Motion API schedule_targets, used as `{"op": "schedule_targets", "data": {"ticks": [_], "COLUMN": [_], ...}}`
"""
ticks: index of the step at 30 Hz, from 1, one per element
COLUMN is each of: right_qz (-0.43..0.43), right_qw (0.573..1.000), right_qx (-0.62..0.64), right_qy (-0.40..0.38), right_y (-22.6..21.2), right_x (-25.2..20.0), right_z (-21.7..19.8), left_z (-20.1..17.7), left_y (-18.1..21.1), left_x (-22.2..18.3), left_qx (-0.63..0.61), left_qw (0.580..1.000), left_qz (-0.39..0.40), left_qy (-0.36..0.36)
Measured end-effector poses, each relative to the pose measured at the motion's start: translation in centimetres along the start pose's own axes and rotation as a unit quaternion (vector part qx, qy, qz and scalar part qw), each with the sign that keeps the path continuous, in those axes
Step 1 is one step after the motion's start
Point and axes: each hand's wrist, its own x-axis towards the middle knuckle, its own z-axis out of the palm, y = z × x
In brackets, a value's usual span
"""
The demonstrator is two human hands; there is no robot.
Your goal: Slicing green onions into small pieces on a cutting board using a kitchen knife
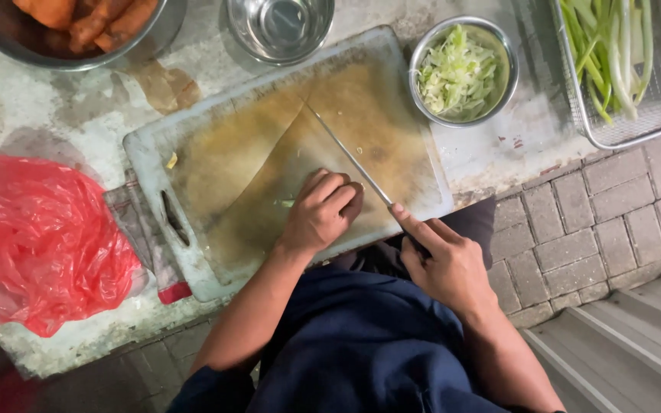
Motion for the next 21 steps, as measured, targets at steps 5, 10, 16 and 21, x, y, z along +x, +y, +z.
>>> {"op": "schedule_targets", "data": {"ticks": [5, 10, 16, 21], "right_qz": [0.002, -0.013, -0.003, 0.047], "right_qw": [1.0, 0.999, 0.999, 0.994], "right_qx": [0.017, 0.019, -0.006, -0.014], "right_qy": [-0.022, -0.028, -0.044, -0.094], "right_y": [0.3, 0.2, 0.3, 0.0], "right_x": [0.4, 0.6, -1.3, -3.2], "right_z": [0.8, 0.8, -0.1, -2.8], "left_z": [0.3, 0.4, 0.8, 1.3], "left_y": [0.0, -0.4, -0.5, -1.0], "left_x": [-0.2, -0.3, -1.0, -1.7], "left_qx": [-0.006, -0.012, -0.018, -0.017], "left_qw": [1.0, 1.0, 1.0, 1.0], "left_qz": [-0.011, -0.005, 0.001, -0.003], "left_qy": [0.002, 0.014, 0.022, 0.02]}}
